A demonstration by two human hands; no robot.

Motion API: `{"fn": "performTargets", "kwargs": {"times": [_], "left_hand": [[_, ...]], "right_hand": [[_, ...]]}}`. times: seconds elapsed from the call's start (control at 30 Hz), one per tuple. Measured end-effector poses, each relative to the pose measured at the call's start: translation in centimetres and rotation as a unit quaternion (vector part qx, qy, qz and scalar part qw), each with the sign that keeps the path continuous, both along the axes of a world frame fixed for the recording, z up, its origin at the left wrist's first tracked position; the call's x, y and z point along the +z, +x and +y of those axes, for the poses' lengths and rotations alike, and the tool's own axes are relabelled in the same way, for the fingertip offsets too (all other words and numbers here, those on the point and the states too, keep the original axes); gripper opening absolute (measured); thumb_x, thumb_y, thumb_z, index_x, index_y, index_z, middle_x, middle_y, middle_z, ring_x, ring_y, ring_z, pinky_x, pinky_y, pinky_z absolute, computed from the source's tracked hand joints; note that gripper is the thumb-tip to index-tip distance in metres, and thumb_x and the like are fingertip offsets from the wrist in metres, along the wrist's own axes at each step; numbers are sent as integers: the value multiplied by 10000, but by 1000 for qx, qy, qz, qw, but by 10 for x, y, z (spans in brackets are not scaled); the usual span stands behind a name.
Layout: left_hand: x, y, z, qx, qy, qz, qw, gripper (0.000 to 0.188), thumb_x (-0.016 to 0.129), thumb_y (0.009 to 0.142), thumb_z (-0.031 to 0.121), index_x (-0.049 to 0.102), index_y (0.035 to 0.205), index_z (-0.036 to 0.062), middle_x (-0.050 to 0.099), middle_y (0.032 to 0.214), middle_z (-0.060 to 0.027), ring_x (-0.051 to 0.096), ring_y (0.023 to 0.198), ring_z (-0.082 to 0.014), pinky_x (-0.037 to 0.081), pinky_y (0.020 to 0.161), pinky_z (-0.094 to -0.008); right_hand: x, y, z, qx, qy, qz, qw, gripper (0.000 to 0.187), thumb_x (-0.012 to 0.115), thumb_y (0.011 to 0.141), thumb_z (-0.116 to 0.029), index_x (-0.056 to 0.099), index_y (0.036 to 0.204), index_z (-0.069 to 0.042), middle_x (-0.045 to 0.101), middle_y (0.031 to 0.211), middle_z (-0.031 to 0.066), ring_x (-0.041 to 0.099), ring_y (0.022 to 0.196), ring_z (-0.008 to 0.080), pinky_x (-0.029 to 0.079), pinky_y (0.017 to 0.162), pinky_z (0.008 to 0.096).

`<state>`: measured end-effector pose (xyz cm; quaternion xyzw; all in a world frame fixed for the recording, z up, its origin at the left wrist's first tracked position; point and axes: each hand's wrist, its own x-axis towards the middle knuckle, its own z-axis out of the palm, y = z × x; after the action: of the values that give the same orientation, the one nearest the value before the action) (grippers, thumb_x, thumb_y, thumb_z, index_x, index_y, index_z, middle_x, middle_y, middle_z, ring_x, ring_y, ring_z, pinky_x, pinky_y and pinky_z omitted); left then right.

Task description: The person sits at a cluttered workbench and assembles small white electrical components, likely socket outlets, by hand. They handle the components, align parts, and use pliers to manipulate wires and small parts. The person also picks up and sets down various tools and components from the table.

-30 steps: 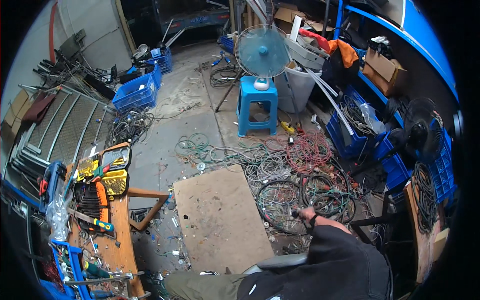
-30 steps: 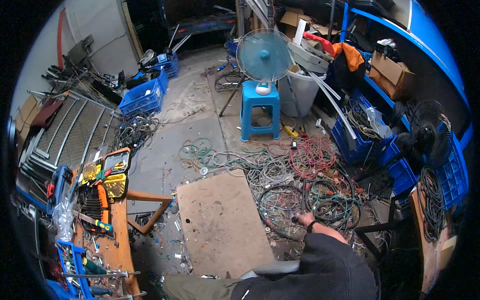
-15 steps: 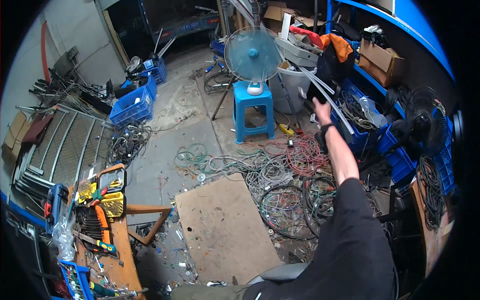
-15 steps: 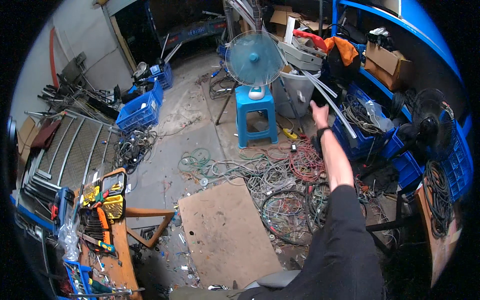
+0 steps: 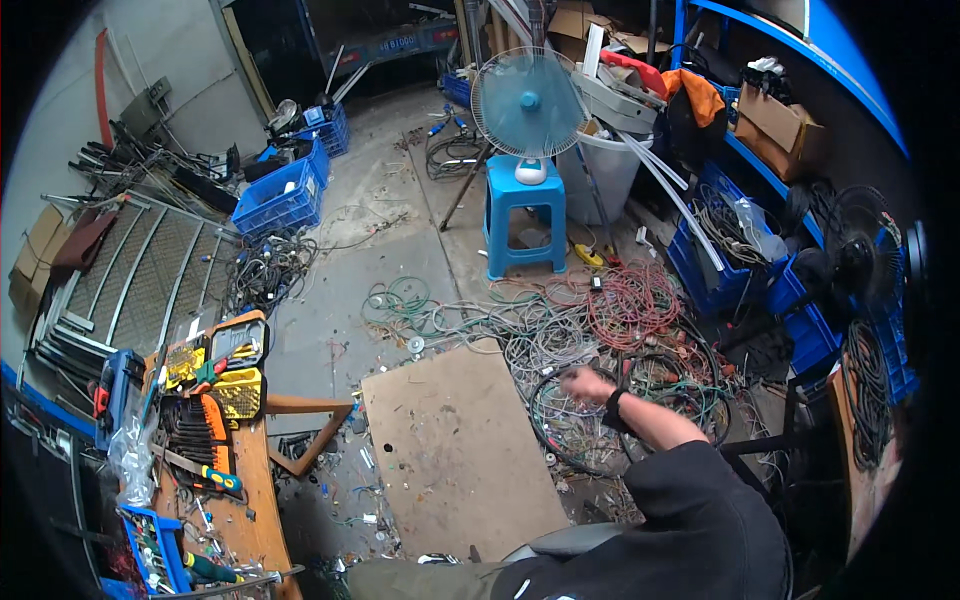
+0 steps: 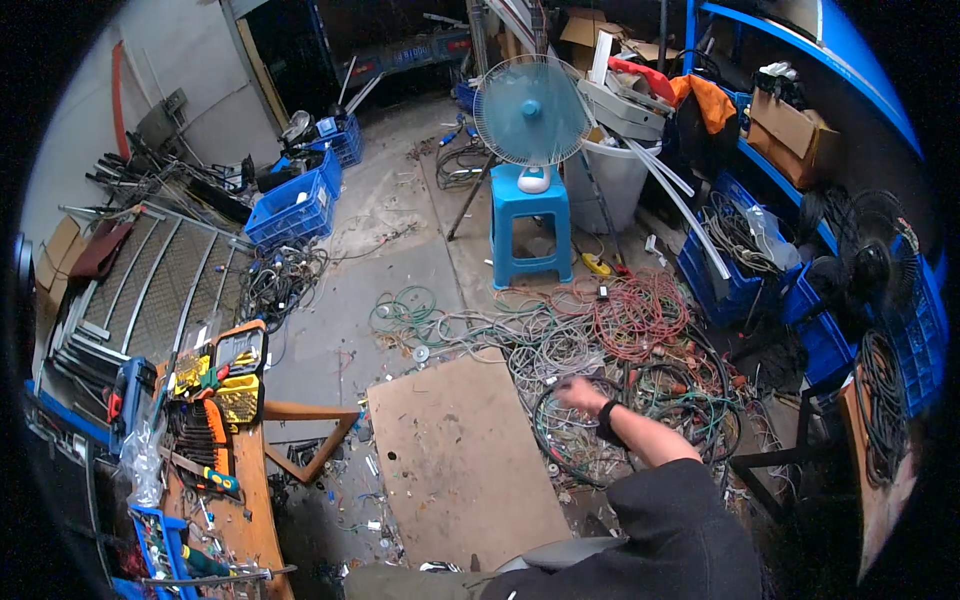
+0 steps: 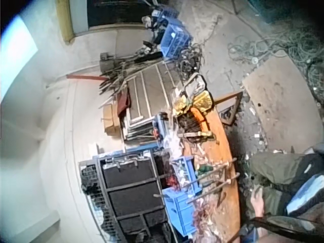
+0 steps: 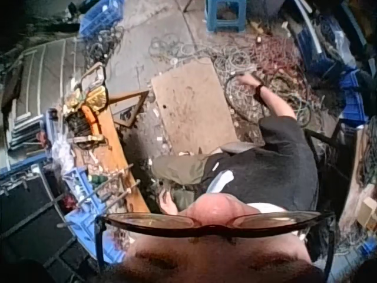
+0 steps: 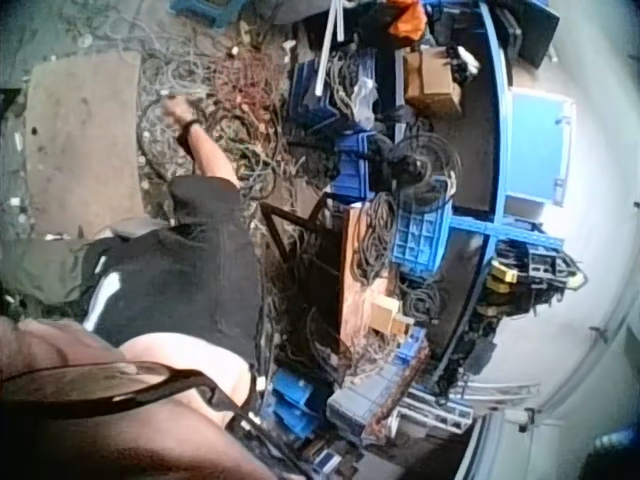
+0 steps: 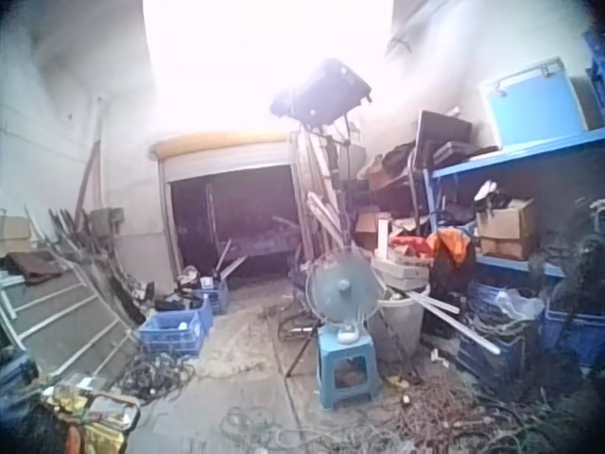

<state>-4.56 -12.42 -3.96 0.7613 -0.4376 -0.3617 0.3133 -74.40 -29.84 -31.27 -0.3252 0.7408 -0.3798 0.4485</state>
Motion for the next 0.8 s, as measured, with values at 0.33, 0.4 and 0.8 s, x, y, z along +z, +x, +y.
{"fn": "performTargets", "kwargs": {"times": [0.33,0.4,0.8], "left_hand": [[-15,7,28,60,-98,82,990,246,683,971,14,659,1213,-27,695,1220,-142,641,1115,-220,529,979,-351],[-32,37,55,53,-134,12,989,223,669,976,-6,645,1194,-50,680,1250,-162,652,1114,-247,529,989,-365],[41,70,98,248,-207,-143,936,144,662,915,-42,681,1057,-23,667,1120,-134,650,1129,-252,501,1014,-345]], "right_hand": [[-48,79,81,429,71,154,887,513,683,910,-461,730,1156,-14,764,962,175,705,852,295,542,773,441],[-9,114,58,460,104,144,870,531,697,902,-505,737,1182,-55,760,979,188,715,868,313,545,787,455],[128,325,-40,554,-25,84,828,335,696,973,-211,684,1215,20,759,1110,172,736,1026,242,580,905,372]]}}
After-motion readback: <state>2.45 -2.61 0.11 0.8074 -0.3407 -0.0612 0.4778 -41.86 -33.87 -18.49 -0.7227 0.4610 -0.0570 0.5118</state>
